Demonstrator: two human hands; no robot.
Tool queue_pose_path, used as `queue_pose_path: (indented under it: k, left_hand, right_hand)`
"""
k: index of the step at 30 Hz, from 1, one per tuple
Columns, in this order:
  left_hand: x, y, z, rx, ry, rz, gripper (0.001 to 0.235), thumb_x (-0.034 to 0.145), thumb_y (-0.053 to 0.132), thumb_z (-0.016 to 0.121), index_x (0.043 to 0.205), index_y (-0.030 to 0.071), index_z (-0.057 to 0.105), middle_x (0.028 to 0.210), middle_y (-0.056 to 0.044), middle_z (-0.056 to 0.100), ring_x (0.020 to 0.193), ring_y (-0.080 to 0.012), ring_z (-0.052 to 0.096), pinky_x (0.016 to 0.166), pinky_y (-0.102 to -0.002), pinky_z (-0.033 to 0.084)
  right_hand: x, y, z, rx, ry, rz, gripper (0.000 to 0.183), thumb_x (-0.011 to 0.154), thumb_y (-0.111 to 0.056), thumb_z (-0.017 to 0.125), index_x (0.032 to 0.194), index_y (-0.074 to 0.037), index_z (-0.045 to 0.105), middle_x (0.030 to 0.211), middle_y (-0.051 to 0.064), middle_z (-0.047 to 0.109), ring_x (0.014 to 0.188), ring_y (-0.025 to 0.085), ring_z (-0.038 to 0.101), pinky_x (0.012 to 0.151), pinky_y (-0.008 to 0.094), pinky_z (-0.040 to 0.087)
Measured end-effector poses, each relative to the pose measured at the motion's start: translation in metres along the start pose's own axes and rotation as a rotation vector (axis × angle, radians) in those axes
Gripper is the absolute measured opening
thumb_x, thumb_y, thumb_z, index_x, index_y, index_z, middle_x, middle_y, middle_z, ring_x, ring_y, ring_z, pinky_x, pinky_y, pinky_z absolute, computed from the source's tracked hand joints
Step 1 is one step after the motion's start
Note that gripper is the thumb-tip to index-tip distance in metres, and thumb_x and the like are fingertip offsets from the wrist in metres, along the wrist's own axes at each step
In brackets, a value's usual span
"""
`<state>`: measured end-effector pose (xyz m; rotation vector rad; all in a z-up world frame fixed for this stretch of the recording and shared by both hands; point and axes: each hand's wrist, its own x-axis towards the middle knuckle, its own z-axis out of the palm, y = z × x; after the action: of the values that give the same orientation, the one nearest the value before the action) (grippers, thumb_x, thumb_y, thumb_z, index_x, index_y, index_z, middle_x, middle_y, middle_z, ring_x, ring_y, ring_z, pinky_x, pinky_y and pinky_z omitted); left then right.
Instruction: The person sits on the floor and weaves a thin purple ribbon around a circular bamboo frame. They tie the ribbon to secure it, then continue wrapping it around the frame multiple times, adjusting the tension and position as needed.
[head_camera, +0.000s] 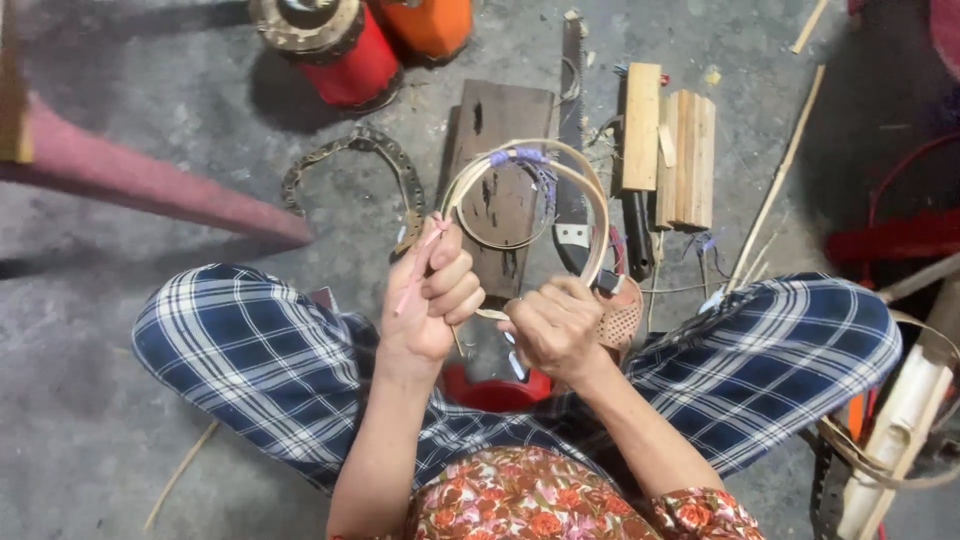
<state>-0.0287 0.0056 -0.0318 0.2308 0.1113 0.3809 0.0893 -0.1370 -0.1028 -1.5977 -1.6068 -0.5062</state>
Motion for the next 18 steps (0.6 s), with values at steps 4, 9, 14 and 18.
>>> queue_pose_path:
  k: [4,9,14,18]
  left_hand:
    - [-0.025,0.002,0.015,0.083,0.029,0.063,0.04,0.113,0.037,0.03,0.079,0.017,0.038,0.052,0.012,0.02,0.037,-0.001,0.023,0.036,-0.019,0.026]
    - [-0.075,0.03,0.076,0.168,0.137,0.351,0.038,0.112,0.035,0.035,0.077,0.02,0.041,0.051,0.011,0.021,0.038,-0.0032,0.021,0.038,-0.019,0.024]
    - [-0.121,0.046,0.124,0.399,0.309,0.621,0.037,0.112,0.037,0.034,0.081,0.02,0.044,0.052,0.012,0.021,0.037,-0.0027,0.021,0.041,-0.019,0.023]
    - [-0.113,0.038,0.127,0.439,0.312,0.621,0.034,0.112,0.036,0.035,0.084,0.019,0.044,0.054,0.012,0.022,0.038,-0.0026,0.022,0.043,-0.02,0.026]
  right_hand:
    - [0.0,-0.012,0.011,0.07,0.024,-0.045,0.043,0.105,-0.042,0.04,0.073,-0.022,0.062,0.058,-0.006,0.041,0.046,0.013,0.046,0.063,0.033,0.052]
    - [0.053,-0.004,-0.013,0.363,0.163,0.02,0.05,0.101,-0.058,0.049,0.121,-0.021,0.075,0.125,0.008,0.069,0.123,0.025,0.062,0.127,0.053,0.012]
    - [0.049,0.023,-0.056,0.535,0.35,0.568,0.029,0.112,-0.025,0.05,0.12,-0.003,0.067,0.11,0.014,0.067,0.106,0.026,0.063,0.104,0.044,0.047]
    - [0.022,0.057,-0.061,1.031,0.54,1.23,0.024,0.108,-0.027,0.055,0.113,-0.008,0.069,0.09,0.003,0.069,0.082,0.014,0.072,0.09,0.033,0.061]
